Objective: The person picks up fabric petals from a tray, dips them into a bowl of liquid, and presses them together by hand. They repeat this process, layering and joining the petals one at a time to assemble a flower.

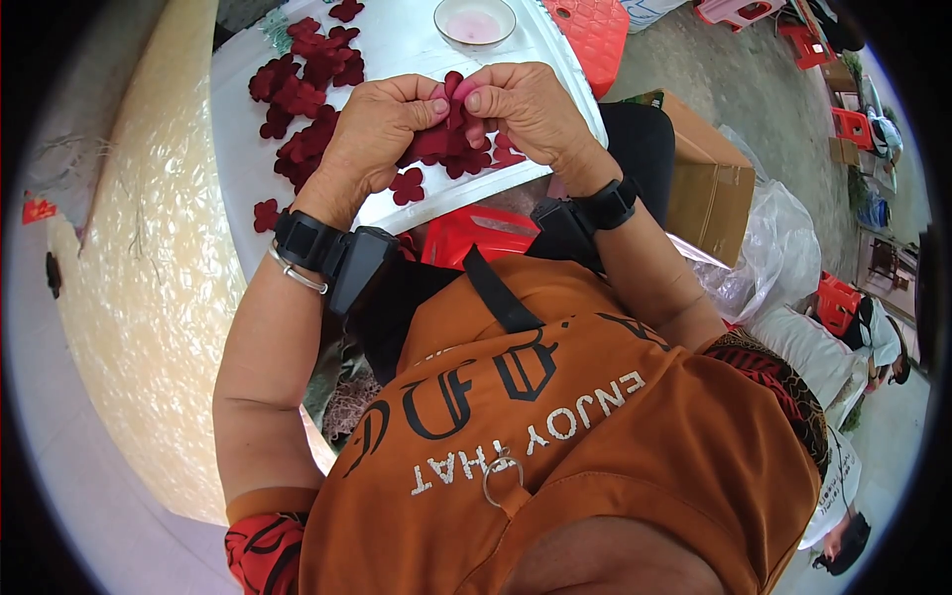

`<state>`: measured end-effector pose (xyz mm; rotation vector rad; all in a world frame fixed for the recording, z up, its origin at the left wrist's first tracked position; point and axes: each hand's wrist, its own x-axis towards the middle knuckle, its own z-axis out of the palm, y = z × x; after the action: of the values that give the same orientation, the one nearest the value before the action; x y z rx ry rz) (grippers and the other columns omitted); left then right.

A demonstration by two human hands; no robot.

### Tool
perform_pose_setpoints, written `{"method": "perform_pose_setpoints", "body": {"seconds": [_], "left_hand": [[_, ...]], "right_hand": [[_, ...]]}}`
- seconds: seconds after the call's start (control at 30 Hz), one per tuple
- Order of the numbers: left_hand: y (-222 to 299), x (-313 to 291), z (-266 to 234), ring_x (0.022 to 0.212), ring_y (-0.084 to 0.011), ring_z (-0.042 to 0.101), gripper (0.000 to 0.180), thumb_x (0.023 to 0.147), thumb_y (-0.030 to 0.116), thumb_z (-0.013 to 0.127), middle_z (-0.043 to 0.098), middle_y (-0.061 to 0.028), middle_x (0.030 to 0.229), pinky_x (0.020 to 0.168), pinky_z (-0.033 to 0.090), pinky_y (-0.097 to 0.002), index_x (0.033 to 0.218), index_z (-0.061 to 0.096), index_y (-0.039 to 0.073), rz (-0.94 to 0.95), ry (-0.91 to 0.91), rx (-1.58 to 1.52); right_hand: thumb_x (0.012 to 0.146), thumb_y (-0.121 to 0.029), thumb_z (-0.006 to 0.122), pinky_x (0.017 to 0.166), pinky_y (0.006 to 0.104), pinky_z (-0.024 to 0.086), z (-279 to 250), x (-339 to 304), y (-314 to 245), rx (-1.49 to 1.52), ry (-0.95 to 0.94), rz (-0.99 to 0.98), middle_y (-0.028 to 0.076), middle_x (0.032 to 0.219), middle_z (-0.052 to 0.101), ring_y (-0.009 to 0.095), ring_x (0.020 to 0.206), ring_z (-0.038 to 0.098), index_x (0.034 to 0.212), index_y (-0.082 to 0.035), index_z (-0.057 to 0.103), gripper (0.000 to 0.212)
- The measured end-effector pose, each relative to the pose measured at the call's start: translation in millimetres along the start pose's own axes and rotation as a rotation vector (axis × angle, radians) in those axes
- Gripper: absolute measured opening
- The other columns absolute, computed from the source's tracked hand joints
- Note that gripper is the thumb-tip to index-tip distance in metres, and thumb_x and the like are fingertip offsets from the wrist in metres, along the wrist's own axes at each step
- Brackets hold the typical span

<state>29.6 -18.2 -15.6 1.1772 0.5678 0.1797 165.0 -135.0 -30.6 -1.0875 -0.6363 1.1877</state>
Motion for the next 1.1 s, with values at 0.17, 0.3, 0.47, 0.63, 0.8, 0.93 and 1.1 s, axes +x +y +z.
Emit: {"method": "perform_pose_setpoints", "body": {"seconds": [0.17,0.3,0.47,0.63,0.8,0.93,1.1], "left_hand": [[0,0,4,0.065,-0.0078,0.056,0.01,0.081,0.003,0.059,0.062,-0.0035,0.077,0.059,0.048,-0.0191,0.089,0.062,-0.002,0.001,0.026,0.005],[1,-1,5,0.065,-0.0068,0.056,0.013,0.08,0.005,0.061,0.063,-0.0037,0.078,0.058,0.047,-0.0181,0.09,0.062,-0.002,0.051,0.01,0.075],[2,-3,9,0.063,-0.0059,0.055,0.013,0.08,0.005,0.063,0.063,-0.0036,0.077,0.056,0.046,-0.0168,0.09,0.063,-0.003,0.087,0.038,0.186],[-1,0,6,0.06,-0.0051,0.055,0.011,0.08,0.004,0.062,0.063,-0.0033,0.075,0.053,0.046,-0.016,0.088,0.064,-0.002,0.072,0.177,0.185],[-3,4,1,0.058,-0.005,0.055,0.01,0.078,0.004,0.064,0.063,-0.0031,0.073,0.05,0.045,-0.0165,0.086,0.064,-0.001,0.142,0.219,0.2],[-6,4,-2,0.057,-0.005,0.054,0.011,0.076,0.006,0.067,0.063,-0.0028,0.071,0.047,0.045,-0.0171,0.084,0.063,-0.001,0.134,0.166,0.295],[-7,4,-2,0.056,-0.0049,0.054,0.012,0.073,0.005,0.069,0.062,-0.0022,0.068,0.047,0.045,-0.0174,0.082,0.063,-0.001,0.162,0.158,0.29]], "right_hand": [[0.077,-0.002,0.062,0.05,0.0241,0.05,3,1,-1,-0.142,0.072,-0.03,0.009,0.069,0.06,0.014,0.053,0.056,0.086,0.006,0.061,0.012],[0.076,0.002,0.058,0.05,0.0226,0.049,8,0,-6,-0.291,0.215,-0.023,0.009,0.069,0.06,0.013,0.052,0.056,0.087,0.007,0.061,0.012],[0.076,0.003,0.059,0.051,0.0209,0.048,6,0,-4,-0.359,0.2,-0.074,0.009,0.071,0.061,0.012,0.055,0.057,0.089,0.007,0.061,0.013],[0.078,0.001,0.056,0.054,0.0207,0.048,-16,4,6,-0.309,0.234,-0.123,0.007,0.074,0.061,0.01,0.06,0.057,0.091,0.007,0.06,0.015],[0.082,-0.003,0.052,0.057,0.0219,0.049,-38,2,2,-0.515,0.27,-0.166,0.006,0.075,0.061,0.009,0.062,0.057,0.09,0.006,0.059,0.014],[0.084,-0.006,0.05,0.057,0.0207,0.049,-48,3,4,-0.589,0.291,-0.168,0.005,0.074,0.06,0.009,0.064,0.057,0.089,0.004,0.058,0.014],[0.084,-0.006,0.052,0.056,0.0184,0.049,-51,1,3,-0.533,0.338,-0.071,0.004,0.073,0.059,0.008,0.064,0.058,0.089,0.003,0.058,0.012]]}}
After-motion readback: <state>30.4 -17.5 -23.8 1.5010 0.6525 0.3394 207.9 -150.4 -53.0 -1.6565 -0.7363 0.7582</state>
